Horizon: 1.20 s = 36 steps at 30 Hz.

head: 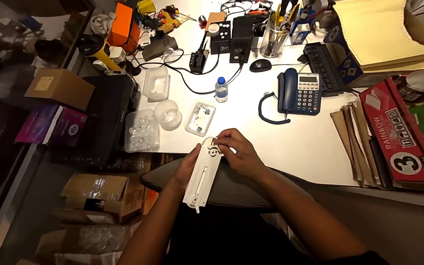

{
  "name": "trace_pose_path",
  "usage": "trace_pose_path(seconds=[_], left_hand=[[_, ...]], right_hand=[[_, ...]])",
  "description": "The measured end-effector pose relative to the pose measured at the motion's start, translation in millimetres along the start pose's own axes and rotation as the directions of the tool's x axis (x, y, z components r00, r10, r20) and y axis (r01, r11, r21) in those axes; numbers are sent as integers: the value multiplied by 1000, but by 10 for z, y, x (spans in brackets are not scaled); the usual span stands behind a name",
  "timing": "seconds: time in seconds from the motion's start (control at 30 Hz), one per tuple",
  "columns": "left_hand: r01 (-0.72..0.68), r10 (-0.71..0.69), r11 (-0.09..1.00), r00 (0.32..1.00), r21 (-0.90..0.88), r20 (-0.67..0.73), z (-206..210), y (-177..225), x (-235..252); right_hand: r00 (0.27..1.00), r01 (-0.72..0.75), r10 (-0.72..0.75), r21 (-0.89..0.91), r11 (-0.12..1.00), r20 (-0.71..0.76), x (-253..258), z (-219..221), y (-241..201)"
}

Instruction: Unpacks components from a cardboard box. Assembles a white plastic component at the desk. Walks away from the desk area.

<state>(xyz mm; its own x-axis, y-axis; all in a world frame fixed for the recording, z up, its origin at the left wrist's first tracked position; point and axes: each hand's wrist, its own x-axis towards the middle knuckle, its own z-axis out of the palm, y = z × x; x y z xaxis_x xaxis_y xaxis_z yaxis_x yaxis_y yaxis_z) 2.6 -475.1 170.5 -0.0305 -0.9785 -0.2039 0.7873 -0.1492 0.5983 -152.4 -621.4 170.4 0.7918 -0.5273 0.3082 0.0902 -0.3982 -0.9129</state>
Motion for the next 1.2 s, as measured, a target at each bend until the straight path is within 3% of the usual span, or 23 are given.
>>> trace_pose_path(seconds=[0.17, 0.23, 0.33, 0.43, 0.5, 0.63, 0.77, 0.97, 1.1, 1.2], left_hand=[[29, 15, 962, 987, 271, -159, 104, 101, 114], [21, 96, 909, 961, 416, -259, 212, 106, 190], [-6, 290, 741, 905, 671, -311, 390, 88, 498], [-72, 484, 555, 838, 829, -251, 524, 1, 849], [-115, 570, 435, 803, 893, -174, 445, -122, 958], [-162, 565, 304, 824, 939, -41, 253, -167, 980], [-157, 549, 177, 835, 972, 35, 187, -159, 870], [-325, 540, 228, 827, 918, 158, 91, -230, 973], [-226, 504, 216, 859, 950, 90, 85, -252, 961], [-254, 526, 253, 846, 934, 88, 69, -262, 957]], right_hand=[[992, 117, -124, -271, 955, -8, 28, -43, 76], [993, 81, -99, -218, 973, -71, 37, -18, 132], [956, -22, 22, 3, 1000, -291, 120, -106, 99], [893, -172, 259, 254, 952, -367, 195, -197, 24], [874, -259, 352, 292, 921, -336, 209, -209, 96], [923, -247, 297, 216, 945, -245, 201, -289, 204], [927, -211, 253, 170, 962, -276, 165, -231, 213], [914, -214, 268, 200, 956, -304, 192, -296, 231], [929, -114, 132, 70, 991, -345, 188, -262, 232], [933, -79, 83, 24, 997, -351, 194, -237, 250]])
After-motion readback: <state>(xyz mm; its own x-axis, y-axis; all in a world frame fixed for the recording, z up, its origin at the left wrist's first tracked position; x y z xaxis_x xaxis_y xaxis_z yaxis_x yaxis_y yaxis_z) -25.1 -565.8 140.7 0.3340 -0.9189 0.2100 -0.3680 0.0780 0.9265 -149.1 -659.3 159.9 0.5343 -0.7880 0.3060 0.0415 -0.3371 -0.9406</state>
